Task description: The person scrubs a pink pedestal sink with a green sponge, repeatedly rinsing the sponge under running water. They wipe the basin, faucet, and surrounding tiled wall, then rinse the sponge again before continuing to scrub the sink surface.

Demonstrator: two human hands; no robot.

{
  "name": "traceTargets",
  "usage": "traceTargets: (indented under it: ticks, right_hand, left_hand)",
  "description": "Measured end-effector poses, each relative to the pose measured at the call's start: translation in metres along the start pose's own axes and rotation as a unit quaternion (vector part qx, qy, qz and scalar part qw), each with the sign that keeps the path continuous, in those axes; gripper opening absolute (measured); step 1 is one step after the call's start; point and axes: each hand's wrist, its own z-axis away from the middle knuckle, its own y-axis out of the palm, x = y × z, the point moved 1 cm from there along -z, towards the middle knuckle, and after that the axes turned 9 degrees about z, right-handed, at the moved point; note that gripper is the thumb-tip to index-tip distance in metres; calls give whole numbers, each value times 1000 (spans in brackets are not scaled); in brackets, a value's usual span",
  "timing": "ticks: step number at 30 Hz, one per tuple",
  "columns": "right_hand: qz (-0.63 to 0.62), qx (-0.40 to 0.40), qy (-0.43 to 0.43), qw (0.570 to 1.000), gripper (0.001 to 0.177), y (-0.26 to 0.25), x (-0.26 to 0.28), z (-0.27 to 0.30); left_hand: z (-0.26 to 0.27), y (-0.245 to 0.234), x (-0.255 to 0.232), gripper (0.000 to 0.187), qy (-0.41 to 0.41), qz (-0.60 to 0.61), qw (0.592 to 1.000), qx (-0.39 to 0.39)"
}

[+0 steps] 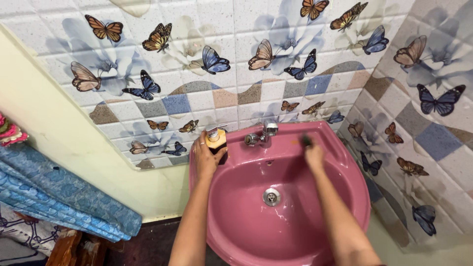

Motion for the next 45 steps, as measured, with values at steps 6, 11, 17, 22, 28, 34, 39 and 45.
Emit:
traceTargets:
  ticks: [6, 11, 17, 22, 28, 34, 39, 45]
  right_hand:
    - [260, 94, -294, 915, 66, 34, 66, 70]
    - [347, 188, -142, 908, 70, -18, 51, 79]
    - [414, 192, -67, 887, 112, -27, 24, 4]
    - [414, 221, -142, 871, 114, 22, 64, 15]
    - [350, 239, -282, 861, 86, -11, 73, 69]
    - [447, 154, -161, 866, 102, -63, 46, 3]
    - [462, 253, -88, 845, 87, 4, 74, 16]
    - [251, 255, -205, 911, 79, 18, 81, 49]
  left_hand:
    - [-2, -4, -1, 125, -45, -16, 998, 31]
    - [14, -29, -1, 127, -118, -140, 974, 134]
    - [43, -39, 9, 112, -218, -241, 922, 211]
    - [53, -17, 19, 84, -229, -256, 935, 87]
    - [60, -10, 32, 72, -148, -285, 947, 29]
    - [57, -7, 26, 74, -177, -295, 938, 34]
    - [56, -7, 21, 72, -180, -300, 936, 32]
    - [56, -8, 16, 69, -173, -300, 938, 25]
